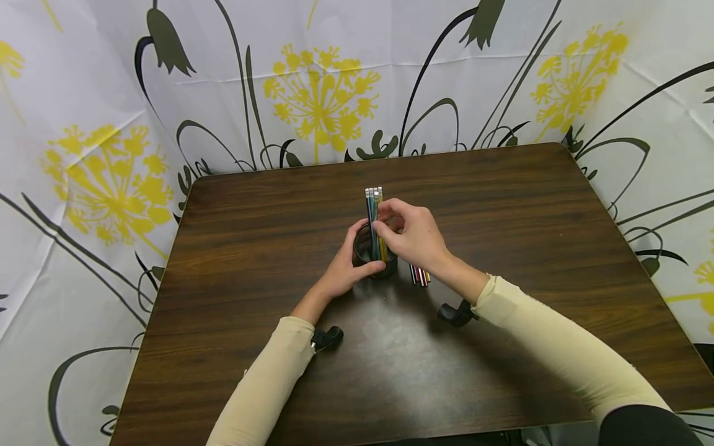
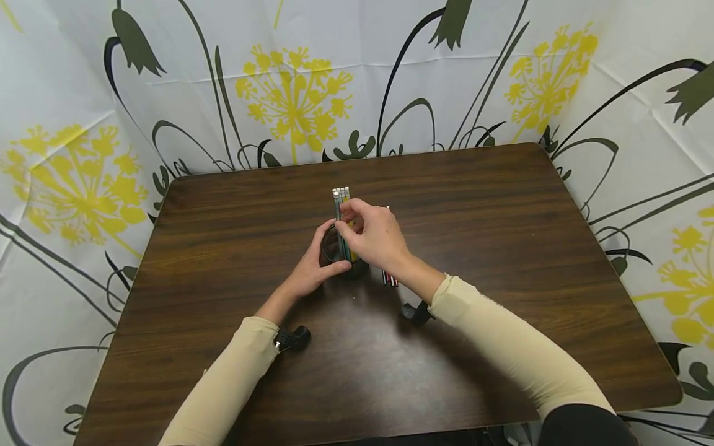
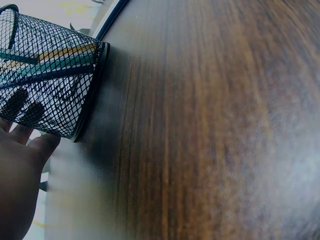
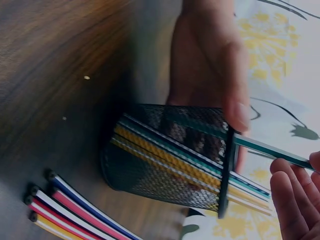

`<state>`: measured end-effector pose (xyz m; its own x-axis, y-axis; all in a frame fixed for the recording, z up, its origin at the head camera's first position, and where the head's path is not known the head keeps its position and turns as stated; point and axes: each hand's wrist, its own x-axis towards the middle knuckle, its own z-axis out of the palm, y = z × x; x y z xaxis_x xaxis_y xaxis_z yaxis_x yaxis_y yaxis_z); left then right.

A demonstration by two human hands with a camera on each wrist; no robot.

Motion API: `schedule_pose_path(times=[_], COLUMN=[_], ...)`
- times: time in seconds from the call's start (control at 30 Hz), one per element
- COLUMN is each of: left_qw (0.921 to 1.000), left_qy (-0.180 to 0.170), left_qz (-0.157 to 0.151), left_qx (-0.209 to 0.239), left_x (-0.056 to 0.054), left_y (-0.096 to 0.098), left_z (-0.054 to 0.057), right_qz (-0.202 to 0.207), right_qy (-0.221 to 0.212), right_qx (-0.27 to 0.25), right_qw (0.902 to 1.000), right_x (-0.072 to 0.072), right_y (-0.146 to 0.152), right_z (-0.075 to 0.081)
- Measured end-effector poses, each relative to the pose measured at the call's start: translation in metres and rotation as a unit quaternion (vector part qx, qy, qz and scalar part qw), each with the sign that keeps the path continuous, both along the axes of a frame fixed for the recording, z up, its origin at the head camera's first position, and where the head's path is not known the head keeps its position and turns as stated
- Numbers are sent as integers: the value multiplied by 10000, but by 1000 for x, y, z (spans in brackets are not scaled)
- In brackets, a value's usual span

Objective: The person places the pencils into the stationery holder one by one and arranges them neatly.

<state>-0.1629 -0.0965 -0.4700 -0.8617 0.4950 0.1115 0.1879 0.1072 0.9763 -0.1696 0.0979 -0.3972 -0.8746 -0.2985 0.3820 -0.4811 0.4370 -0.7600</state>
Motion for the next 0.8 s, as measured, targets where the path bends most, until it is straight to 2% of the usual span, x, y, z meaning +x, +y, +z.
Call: schedule_pose_path(times=[0.07, 0.1, 0.23, 0.8], left_qw=[10000, 9999, 9999, 9998], left_qy=[5, 1, 116, 119], left_qz=[-58, -77, -7, -3], left_qx=[75, 83, -112, -144], left_x=[0, 2, 3, 3], left_y=[0, 0, 0, 1], left_z=[0, 4, 7, 9], right_qz=[18, 26, 111, 53], right_qy=[22, 13, -50, -175], right_qx=[143, 203, 343, 595], right_qw=[9999, 9998, 9993, 9981], right_x=[1, 1, 0, -1], right_y=[-1, -1, -2, -5], right_z=[-4, -6, -11, -22])
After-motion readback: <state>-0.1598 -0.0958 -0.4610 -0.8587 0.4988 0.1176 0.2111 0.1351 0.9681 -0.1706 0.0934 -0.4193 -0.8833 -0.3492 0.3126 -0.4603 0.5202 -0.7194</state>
